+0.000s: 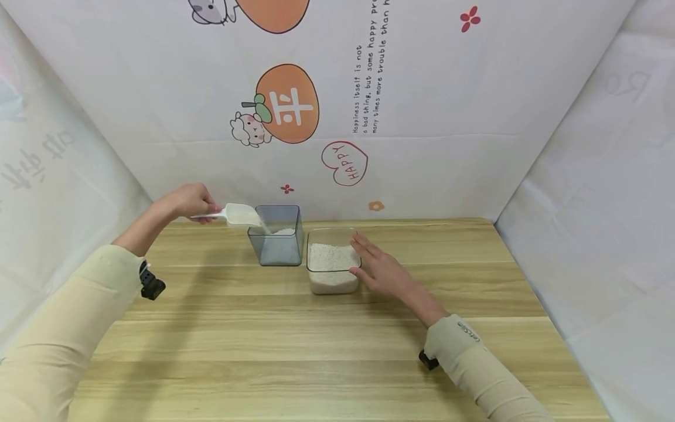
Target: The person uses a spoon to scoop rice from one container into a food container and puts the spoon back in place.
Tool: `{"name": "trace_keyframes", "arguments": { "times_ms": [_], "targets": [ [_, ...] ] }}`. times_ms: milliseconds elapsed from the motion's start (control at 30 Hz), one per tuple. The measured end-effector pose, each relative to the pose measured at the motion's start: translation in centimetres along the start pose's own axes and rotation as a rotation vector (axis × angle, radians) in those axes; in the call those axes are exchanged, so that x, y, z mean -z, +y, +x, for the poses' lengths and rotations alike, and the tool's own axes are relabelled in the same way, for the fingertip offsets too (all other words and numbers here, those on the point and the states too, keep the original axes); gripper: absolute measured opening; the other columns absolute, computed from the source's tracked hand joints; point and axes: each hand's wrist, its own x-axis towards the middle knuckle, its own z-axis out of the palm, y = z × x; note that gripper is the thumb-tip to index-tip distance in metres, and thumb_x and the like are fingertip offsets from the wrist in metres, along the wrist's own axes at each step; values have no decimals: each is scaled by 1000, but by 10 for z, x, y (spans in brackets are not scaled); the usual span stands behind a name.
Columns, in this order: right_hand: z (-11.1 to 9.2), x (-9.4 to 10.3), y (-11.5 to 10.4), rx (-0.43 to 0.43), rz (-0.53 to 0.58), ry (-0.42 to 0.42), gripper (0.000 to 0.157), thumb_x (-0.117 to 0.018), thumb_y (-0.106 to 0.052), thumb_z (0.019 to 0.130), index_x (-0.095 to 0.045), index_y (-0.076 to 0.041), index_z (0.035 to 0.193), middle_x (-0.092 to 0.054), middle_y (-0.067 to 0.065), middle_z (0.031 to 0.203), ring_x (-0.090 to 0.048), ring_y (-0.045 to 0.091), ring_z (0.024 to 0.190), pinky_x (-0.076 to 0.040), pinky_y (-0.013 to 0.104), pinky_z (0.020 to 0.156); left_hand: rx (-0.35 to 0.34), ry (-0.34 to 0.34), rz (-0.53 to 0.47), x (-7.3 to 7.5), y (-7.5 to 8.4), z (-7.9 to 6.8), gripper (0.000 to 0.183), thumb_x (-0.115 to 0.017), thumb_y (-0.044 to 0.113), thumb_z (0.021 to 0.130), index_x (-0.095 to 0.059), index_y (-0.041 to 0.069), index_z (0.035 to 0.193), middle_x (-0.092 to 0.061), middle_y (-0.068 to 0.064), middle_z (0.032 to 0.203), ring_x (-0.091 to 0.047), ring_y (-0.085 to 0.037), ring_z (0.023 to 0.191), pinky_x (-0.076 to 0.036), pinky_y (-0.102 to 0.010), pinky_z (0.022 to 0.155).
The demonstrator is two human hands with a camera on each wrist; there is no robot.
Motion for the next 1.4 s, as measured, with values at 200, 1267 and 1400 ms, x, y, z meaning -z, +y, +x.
{"name": "trace_keyframes", "arguments": {
  "times_ms": [200,1267,1400],
  "targets": [
    [1,1,-2,-6,-10,-4,66,-57,-31,102,-30,-4,156,-25,15,164,-35,32,147,-42,51,110,-3,8,12,2,1,0,29,-57,12,100,-73,-10,88,-69,-6,67,-60,-9,56,-56,-25,60],
    [1,1,1,9,-24,-12,66,-56,-31,102,-30,-2,155,-23,13,165,-31,32,149,-40,49,112,10,43,210,3,20,2,32,-59,17,100,-73,0,77,-67,-4,63,-59,-11,56,-48,-23,59],
    [1,1,1,10,-25,-12,66,-55,-33,102,-30,-3,155,-22,12,165,-29,31,150,-39,49,112,-1,109,295,0,25,1,35,-59,16,99,-69,3,69,-66,-6,62,-56,-15,57,-45,-29,62]
  ]
}}
